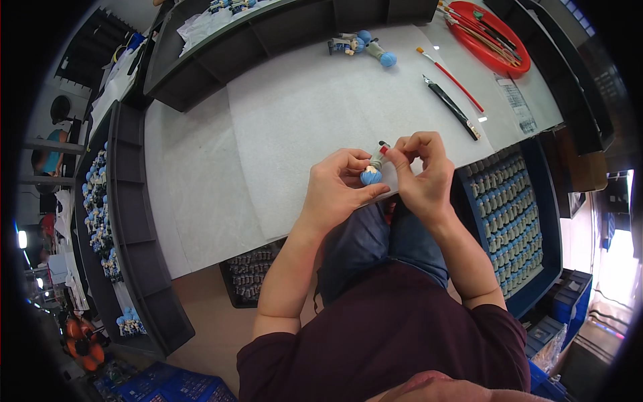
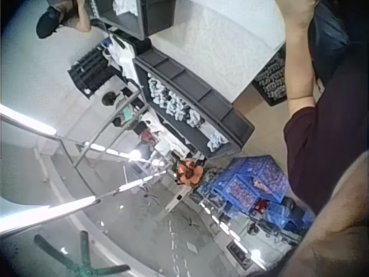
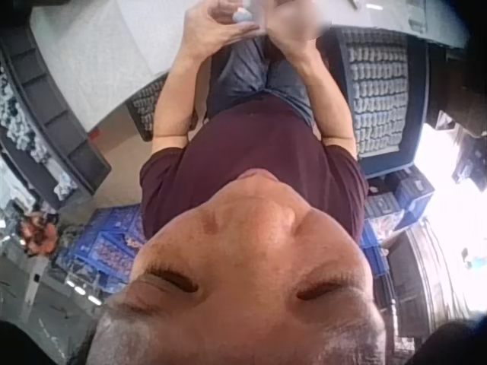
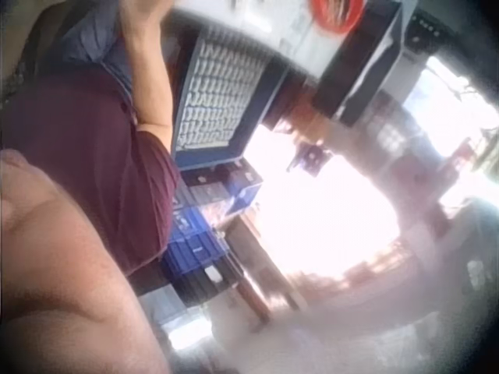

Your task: The person assembles small blue and white figurines by hand. They pick up individual figurines from a blue tray, attach small red rectangular pieces to them, and place the completed units into a black bin. The process is repeated for multiple figurines throughout the clip.

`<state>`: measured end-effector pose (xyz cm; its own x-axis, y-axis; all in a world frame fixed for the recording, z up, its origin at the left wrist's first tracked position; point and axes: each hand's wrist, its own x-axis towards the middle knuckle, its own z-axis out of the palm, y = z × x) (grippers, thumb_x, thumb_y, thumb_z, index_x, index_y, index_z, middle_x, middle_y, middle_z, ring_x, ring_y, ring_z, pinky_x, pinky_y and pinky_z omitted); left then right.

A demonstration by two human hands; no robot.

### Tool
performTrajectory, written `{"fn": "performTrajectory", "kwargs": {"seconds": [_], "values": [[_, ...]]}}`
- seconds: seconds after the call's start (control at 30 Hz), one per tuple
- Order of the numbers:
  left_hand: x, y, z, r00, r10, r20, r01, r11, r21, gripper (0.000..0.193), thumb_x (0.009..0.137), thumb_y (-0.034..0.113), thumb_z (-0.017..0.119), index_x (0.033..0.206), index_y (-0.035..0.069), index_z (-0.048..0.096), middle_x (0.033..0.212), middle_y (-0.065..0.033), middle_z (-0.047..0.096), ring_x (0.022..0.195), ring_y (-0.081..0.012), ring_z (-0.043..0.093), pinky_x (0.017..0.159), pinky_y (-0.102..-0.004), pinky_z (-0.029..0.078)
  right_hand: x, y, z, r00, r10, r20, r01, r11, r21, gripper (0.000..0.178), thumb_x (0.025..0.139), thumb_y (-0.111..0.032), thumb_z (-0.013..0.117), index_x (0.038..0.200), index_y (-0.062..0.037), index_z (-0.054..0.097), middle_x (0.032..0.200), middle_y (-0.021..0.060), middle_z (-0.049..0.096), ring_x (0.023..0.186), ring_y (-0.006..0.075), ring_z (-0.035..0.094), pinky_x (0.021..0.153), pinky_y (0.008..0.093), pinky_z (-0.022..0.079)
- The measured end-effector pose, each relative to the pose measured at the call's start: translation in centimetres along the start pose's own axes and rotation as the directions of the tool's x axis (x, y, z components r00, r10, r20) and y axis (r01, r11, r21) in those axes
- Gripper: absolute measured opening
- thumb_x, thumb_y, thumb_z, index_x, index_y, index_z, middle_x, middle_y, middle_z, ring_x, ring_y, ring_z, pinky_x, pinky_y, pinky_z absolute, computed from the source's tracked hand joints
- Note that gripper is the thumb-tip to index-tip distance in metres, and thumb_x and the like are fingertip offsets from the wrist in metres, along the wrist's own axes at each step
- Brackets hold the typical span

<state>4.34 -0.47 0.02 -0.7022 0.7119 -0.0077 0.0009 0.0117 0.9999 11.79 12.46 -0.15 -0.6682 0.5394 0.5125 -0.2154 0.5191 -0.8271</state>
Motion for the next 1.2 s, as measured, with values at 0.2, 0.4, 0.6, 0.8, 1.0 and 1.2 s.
{"fn": "performTrajectory", "kwargs": {"seconds": [0.2,0.4,0.6,0.8,1.0,1.2], "values": [[0.1,-0.4,0.1,0.996,0.084,-0.003,-0.084,0.995,0.059,0.037,0.063,0.001,0.080,0.095,-0.002,0.060,0.094,-0.0067,0.061,0.081,-0.0110,0.063,0.073,-0.0238,0.054,1.6,0.7,-0.9,0.998,0.044,-0.051,-0.048,0.995,-0.083,0.022,0.075,0.005,0.066,0.085,-0.0003,0.048,0.068,0.0074,0.058,0.059,0.0138,0.056,0.056,0.0256,0.047],[-0.1,-0.4,0.3,0.990,0.141,0.007,-0.141,0.984,0.106,0.031,0.063,0.002,0.080,0.086,-0.003,0.061,0.100,-0.0082,0.059,0.081,-0.0103,0.062,0.071,-0.0232,0.054,1.2,0.5,-0.4,0.996,0.016,0.083,-0.005,0.991,-0.134,0.022,0.075,0.005,0.066,0.084,-0.0010,0.046,0.068,0.0085,0.056,0.058,0.0159,0.057,0.055,0.0269,0.046],[0.2,-1.0,0.3,0.976,0.217,0.014,-0.216,0.963,0.162,0.027,0.063,0.003,0.081,0.080,-0.003,0.061,0.100,-0.0082,0.060,0.082,-0.0109,0.061,0.070,-0.0238,0.054,0.7,-0.4,-0.4,0.997,0.000,0.078,0.002,1.000,-0.023,0.021,0.077,0.004,0.064,0.085,-0.0008,0.045,0.069,0.0096,0.057,0.058,0.0169,0.057,0.055,0.0269,0.046],[-0.1,-1.2,0.2,0.979,0.205,0.023,-0.206,0.961,0.187,0.030,0.063,0.004,0.081,0.084,-0.003,0.060,0.100,-0.0075,0.059,0.081,-0.0106,0.061,0.071,-0.0235,0.054,0.8,-0.3,-0.7,0.994,-0.006,0.110,0.018,0.994,-0.106,0.021,0.077,0.005,0.063,0.085,-0.0008,0.045,0.068,0.0083,0.057,0.060,0.0168,0.059,0.055,0.0274,0.047],[0.3,-1.4,0.2,0.976,0.219,0.014,-0.219,0.962,0.165,0.032,0.064,0.004,0.080,0.089,-0.003,0.061,0.098,-0.0063,0.060,0.081,-0.0097,0.061,0.070,-0.0229,0.054,1.1,-0.4,-1.0,0.999,-0.006,0.041,0.010,0.993,-0.116,0.020,0.076,0.005,0.064,0.084,-0.0008,0.047,0.068,0.0076,0.056,0.059,0.0165,0.057,0.055,0.0273,0.046],[0.2,-1.1,0.1,0.975,0.223,0.021,-0.223,0.953,0.205,0.030,0.064,0.004,0.080,0.087,-0.003,0.061,0.098,-0.0071,0.060,0.081,-0.0108,0.061,0.070,-0.0232,0.054,1.1,-0.3,-0.9,0.998,-0.012,0.069,0.020,0.993,-0.115,0.020,0.076,0.005,0.064,0.083,-0.0011,0.046,0.067,0.0077,0.055,0.057,0.0163,0.055,0.055,0.0273,0.045]]}}
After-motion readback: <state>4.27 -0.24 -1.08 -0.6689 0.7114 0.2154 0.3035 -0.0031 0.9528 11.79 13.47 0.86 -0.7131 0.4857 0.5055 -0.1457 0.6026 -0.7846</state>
